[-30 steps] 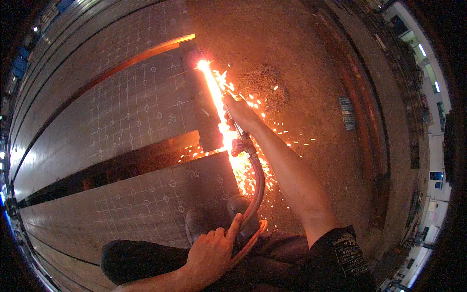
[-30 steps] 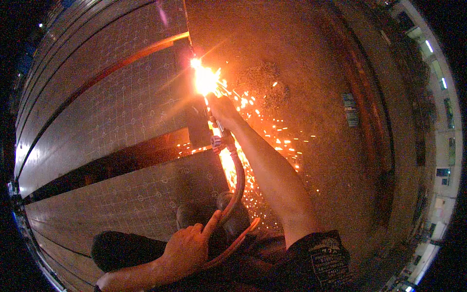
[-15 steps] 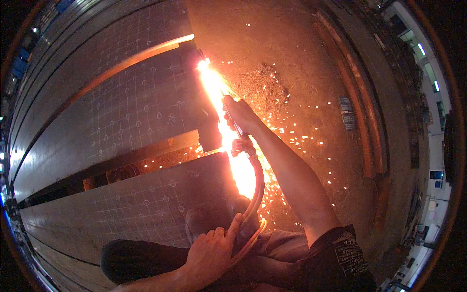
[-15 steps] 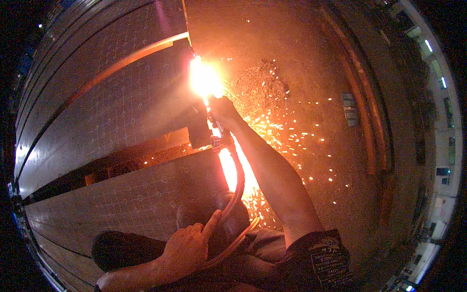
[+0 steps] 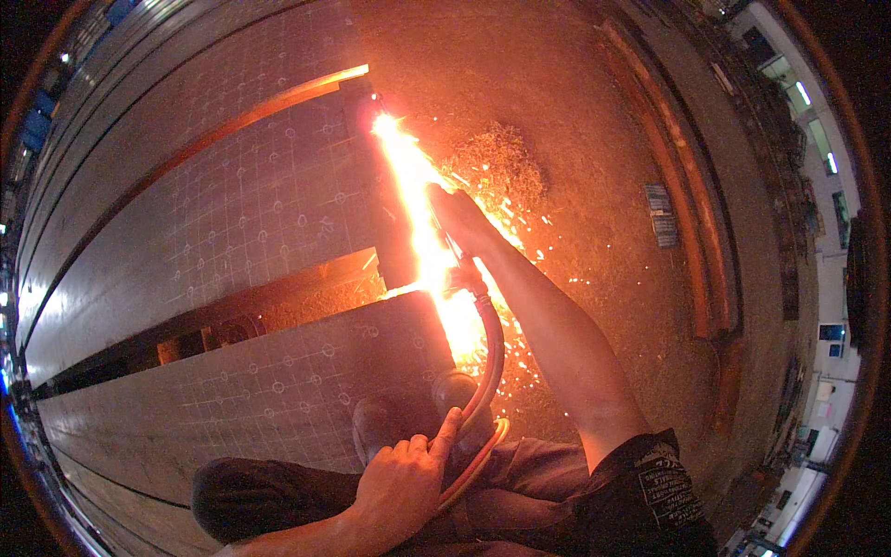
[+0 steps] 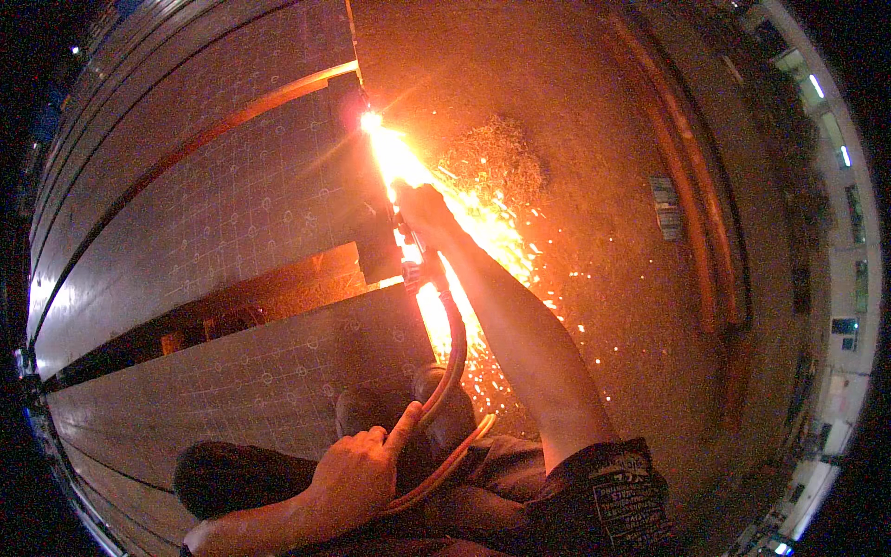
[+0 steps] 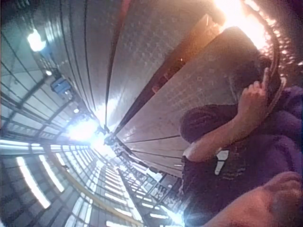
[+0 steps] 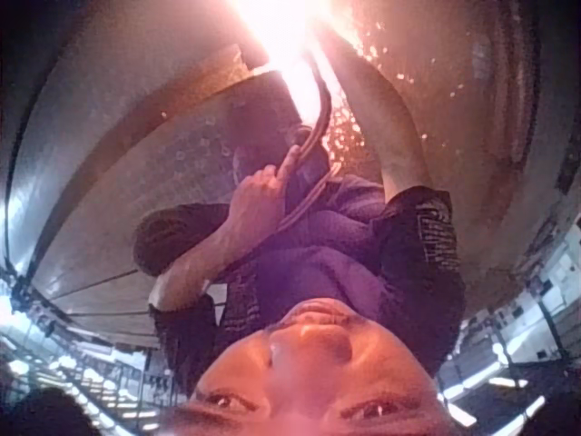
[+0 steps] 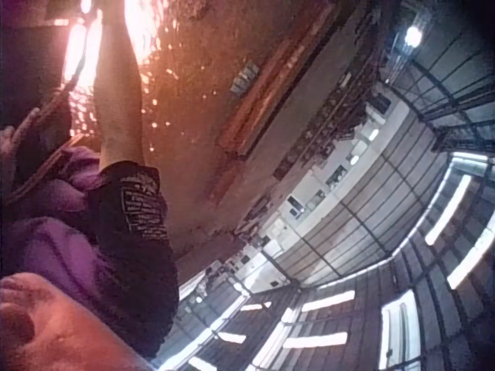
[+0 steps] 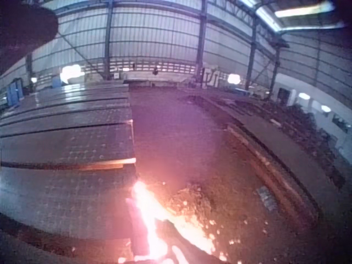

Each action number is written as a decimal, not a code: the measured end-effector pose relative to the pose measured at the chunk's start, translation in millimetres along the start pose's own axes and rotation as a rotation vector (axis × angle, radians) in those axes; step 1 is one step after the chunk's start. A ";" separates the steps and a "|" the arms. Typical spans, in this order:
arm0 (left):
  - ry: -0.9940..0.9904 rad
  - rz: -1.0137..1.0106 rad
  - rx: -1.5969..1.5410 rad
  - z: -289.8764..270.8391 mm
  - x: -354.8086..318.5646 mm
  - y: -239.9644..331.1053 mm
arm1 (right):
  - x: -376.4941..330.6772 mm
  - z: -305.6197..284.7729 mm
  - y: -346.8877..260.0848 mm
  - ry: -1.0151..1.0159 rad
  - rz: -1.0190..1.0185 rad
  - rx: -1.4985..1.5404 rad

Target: The person uses a cutting torch to cut a long strip from a large metal sheet. After completing the cut, they use a metal bar to flip the cut piece and then walk away with the torch and bar.

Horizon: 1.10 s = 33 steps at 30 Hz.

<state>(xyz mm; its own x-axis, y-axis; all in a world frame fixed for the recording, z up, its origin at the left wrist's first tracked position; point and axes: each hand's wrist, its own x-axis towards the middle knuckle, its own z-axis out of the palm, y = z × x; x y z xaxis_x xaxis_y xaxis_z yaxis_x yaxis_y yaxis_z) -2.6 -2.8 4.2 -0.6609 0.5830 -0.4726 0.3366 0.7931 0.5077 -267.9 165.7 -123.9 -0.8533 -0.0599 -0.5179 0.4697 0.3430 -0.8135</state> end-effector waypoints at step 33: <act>-0.046 0.009 0.007 -7.8 -1.4 3.5 | 0.0 2.6 3.8 -0.001 0.072 0.102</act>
<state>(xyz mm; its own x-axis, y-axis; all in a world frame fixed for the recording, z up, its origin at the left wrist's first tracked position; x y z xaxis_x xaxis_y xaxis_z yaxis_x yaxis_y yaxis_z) -5.8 -2.3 12.3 -0.6261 0.5972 -0.5013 0.3469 0.7892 0.5068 -265.5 164.6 -127.7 -0.8162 -0.0393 -0.5765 0.5507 0.2491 -0.7967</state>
